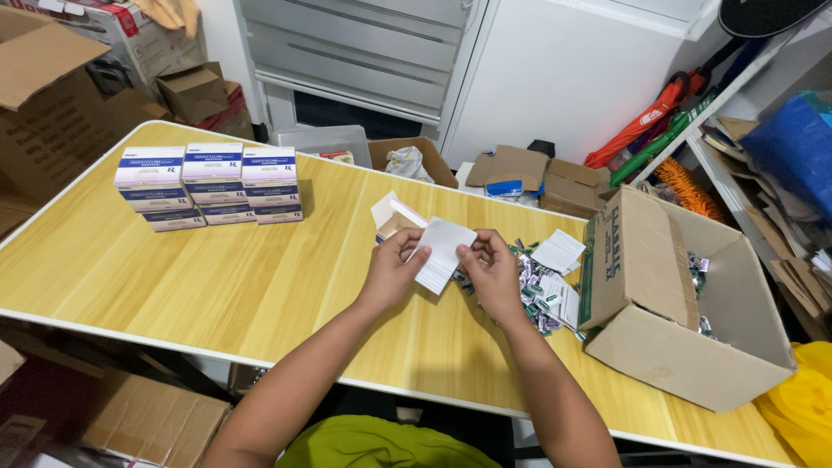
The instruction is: The person opens a small white box and removes a folded paper. They then sort small foil-wrapped items from a pile on the table into separate groups by color and type.
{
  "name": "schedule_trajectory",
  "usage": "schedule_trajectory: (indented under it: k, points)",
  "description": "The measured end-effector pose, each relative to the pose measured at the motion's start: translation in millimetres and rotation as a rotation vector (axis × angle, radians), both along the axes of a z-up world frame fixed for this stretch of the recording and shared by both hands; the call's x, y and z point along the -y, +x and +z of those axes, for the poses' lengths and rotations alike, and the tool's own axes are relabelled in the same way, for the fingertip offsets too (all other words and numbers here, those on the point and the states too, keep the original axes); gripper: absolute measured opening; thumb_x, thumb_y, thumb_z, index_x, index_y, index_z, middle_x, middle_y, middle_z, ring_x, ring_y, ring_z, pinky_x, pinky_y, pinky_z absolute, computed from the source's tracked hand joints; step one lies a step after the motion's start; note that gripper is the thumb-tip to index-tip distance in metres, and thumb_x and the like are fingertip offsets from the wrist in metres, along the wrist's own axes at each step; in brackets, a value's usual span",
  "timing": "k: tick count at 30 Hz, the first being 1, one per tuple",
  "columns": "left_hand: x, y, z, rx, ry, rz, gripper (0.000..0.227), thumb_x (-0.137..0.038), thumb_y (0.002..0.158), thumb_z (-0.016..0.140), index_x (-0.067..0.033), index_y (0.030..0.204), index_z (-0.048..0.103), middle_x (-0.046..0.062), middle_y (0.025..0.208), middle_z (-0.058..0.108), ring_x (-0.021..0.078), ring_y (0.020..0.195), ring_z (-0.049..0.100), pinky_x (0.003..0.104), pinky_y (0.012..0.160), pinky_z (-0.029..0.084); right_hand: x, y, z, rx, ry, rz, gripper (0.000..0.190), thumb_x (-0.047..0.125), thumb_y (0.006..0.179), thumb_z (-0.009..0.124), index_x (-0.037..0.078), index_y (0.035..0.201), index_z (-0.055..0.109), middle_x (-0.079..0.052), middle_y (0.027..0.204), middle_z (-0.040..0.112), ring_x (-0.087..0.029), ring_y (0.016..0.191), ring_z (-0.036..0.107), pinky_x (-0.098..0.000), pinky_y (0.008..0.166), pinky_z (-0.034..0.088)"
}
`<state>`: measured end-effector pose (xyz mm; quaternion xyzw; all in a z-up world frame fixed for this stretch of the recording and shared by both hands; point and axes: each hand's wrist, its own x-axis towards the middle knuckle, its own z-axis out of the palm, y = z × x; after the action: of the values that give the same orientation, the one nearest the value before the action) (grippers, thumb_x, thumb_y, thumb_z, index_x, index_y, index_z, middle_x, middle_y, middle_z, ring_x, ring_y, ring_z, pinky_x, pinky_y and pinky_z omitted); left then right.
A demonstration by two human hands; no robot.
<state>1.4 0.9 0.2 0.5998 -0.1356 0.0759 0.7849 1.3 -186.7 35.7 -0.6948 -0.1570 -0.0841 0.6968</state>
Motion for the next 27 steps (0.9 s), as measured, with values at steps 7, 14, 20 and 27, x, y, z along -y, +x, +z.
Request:
schedule_trajectory:
  k: [7,14,20,27]
  points:
    - [-2.1,3.0,-4.2,-0.016,0.007,-0.063,0.025,-0.009,0.099,0.065,0.0056,0.119,0.065,0.008,0.102,0.074,0.0078,0.091,0.069,0.024,0.08,0.056,7.0,7.6,-13.8,0.008,0.007,-0.002,0.015,0.009,0.098,0.072,0.0,0.101,0.061,0.0,0.084,0.062,-0.006,0.07,0.057,-0.0224,0.058,0.047]
    - [-2.3,2.1,-6.0,-0.008,0.062,-0.043,0.023,-0.014,0.099,0.068,0.0072,0.108,0.07,0.007,0.092,0.076,0.0071,0.085,0.07,0.023,0.076,0.057,8.4,6.9,-10.3,0.047,-0.006,-0.031,0.014,0.008,0.097,0.071,-0.004,0.103,0.067,-0.003,0.088,0.067,-0.007,0.069,0.059,-0.0226,0.06,0.048]
    - [-1.5,-4.4,5.1,-0.016,0.038,0.023,0.024,-0.013,0.099,0.067,0.0076,0.111,0.07,0.006,0.091,0.075,0.0063,0.082,0.068,0.024,0.072,0.056,7.2,5.7,-6.8,-0.012,-0.054,-0.036,0.016,0.011,0.095,0.071,-0.002,0.104,0.067,-0.003,0.084,0.068,-0.006,0.068,0.06,-0.0226,0.06,0.05]
    - [-1.0,-16.0,18.2,0.072,0.096,0.176,0.025,-0.012,0.099,0.067,0.0078,0.114,0.072,0.006,0.091,0.076,0.0051,0.079,0.068,0.023,0.07,0.057,11.6,10.9,-9.0,-0.239,-0.101,0.17,0.017,0.012,0.095,0.074,-0.004,0.094,0.07,-0.003,0.074,0.069,-0.008,0.063,0.06,-0.0236,0.059,0.05]
